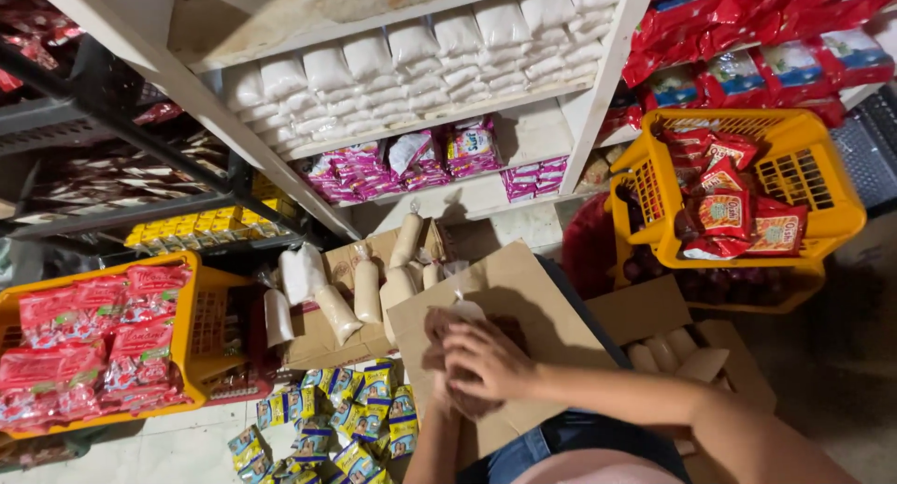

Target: Wiping down plastic bags containing white powder and arranging them on storage shelves.

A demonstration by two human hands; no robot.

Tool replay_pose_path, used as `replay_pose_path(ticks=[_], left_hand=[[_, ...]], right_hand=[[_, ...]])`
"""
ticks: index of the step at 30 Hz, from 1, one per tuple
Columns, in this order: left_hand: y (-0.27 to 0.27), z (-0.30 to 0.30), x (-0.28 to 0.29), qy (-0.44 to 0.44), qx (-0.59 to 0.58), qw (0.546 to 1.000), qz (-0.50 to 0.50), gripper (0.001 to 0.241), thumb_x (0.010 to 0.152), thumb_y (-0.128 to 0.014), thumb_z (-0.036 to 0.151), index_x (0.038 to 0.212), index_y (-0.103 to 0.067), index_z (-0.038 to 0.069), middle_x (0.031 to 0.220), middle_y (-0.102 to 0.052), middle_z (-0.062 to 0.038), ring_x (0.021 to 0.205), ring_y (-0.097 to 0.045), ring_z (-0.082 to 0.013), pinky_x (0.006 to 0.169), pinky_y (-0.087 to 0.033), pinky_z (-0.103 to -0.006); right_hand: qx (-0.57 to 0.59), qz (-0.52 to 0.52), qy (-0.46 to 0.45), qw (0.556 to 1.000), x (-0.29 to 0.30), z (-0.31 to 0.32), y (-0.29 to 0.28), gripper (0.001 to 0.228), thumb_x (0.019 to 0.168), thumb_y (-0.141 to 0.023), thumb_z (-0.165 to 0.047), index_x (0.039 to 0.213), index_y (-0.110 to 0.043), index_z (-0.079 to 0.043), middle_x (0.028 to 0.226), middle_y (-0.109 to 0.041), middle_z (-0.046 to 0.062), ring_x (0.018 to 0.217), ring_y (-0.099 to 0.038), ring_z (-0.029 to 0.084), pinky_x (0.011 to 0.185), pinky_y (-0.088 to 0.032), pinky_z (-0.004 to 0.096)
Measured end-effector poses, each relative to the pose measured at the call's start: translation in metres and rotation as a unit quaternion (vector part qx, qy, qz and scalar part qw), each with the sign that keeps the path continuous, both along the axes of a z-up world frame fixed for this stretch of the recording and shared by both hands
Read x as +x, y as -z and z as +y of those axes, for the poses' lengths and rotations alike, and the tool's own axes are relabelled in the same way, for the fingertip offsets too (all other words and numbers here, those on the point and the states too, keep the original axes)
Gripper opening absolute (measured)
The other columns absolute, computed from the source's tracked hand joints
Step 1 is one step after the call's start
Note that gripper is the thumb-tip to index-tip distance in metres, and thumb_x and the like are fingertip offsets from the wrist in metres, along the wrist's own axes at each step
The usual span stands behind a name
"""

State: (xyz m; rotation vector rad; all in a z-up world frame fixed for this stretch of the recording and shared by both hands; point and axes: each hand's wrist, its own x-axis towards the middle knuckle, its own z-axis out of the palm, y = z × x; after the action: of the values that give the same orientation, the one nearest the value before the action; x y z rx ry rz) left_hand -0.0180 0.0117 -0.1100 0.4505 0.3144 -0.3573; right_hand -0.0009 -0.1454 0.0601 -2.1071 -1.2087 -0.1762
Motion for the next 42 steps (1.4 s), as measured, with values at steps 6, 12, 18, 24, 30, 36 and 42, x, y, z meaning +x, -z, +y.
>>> replay_pose_path(ticks=[6,12,18,24,30,36,42], left_hand=[[-0.061,-0.013,0.013,0.039,-0.102,0.993,-0.043,0.062,0.097,-0.047,0.050,0.152,-0.041,0.021,0.155,-0.045,-0.008,0.141,-0.046,-0.0278,0.117,-0.041,-0.0447],[-0.087,-0.019,0.022,0.067,-0.075,0.995,-0.025,0.065,0.102,-0.044,0.060,0.151,-0.045,0.017,0.147,-0.056,-0.007,0.131,-0.056,-0.0275,0.108,-0.046,-0.0459],[-0.037,-0.003,0.009,0.023,-0.013,0.998,0.056,0.060,0.100,-0.042,0.049,0.150,-0.047,0.017,0.147,-0.058,-0.007,0.130,-0.059,-0.0281,0.108,-0.050,-0.0474],[-0.075,-0.011,0.020,0.056,-0.078,0.995,-0.009,0.062,0.099,-0.041,0.050,0.151,-0.042,0.016,0.150,-0.053,-0.008,0.137,-0.053,-0.0266,0.112,-0.045,-0.0434],[-0.047,0.001,0.022,0.066,-0.041,0.997,-0.013,0.058,0.103,-0.043,0.046,0.151,-0.042,0.015,0.151,-0.052,-0.010,0.138,-0.051,-0.0273,0.114,-0.044,-0.0442],[-0.049,-0.004,0.027,0.078,-0.063,0.995,0.005,0.059,0.102,-0.042,0.049,0.150,-0.045,0.015,0.150,-0.052,-0.011,0.136,-0.054,-0.0285,0.112,-0.047,-0.0447],[-0.057,-0.004,0.039,0.129,-0.064,0.990,-0.003,0.064,0.102,-0.043,0.055,0.149,-0.046,0.013,0.147,-0.055,-0.014,0.132,-0.056,-0.0301,0.109,-0.048,-0.0458]], right_hand=[[0.034,0.018,0.094,0.995,0.043,0.010,-0.003,0.023,0.085,-0.079,-0.028,0.098,-0.069,-0.012,0.126,-0.063,0.010,0.131,-0.053,0.035,0.106,-0.043,0.052],[0.155,0.207,0.166,0.952,0.057,0.009,0.029,0.028,0.092,-0.073,-0.026,0.113,-0.065,-0.009,0.128,-0.066,0.010,0.120,-0.066,0.032,0.100,-0.052,0.041],[0.160,0.121,0.164,0.966,0.012,0.005,0.044,0.054,0.089,-0.076,-0.025,0.136,-0.058,-0.005,0.140,-0.055,0.019,0.136,-0.050,0.038,0.113,-0.040,0.047],[0.102,0.054,0.057,0.992,0.011,-0.019,0.012,0.048,0.090,-0.077,-0.024,0.132,-0.063,-0.007,0.139,-0.057,0.016,0.141,-0.045,0.039,0.118,-0.035,0.052],[0.118,0.099,0.081,0.985,0.013,-0.013,0.001,0.037,0.090,-0.075,-0.019,0.124,-0.066,-0.008,0.137,-0.060,0.013,0.142,-0.048,0.038,0.118,-0.038,0.049],[0.113,0.091,0.083,0.986,0.019,-0.017,0.004,0.037,0.088,-0.075,-0.017,0.123,-0.066,-0.008,0.136,-0.060,0.013,0.140,-0.048,0.037,0.117,-0.037,0.049],[0.131,0.103,0.104,0.981,0.029,-0.017,0.019,0.036,0.089,-0.073,-0.016,0.124,-0.067,-0.009,0.139,-0.059,0.013,0.142,-0.047,0.036,0.119,-0.036,0.047]])
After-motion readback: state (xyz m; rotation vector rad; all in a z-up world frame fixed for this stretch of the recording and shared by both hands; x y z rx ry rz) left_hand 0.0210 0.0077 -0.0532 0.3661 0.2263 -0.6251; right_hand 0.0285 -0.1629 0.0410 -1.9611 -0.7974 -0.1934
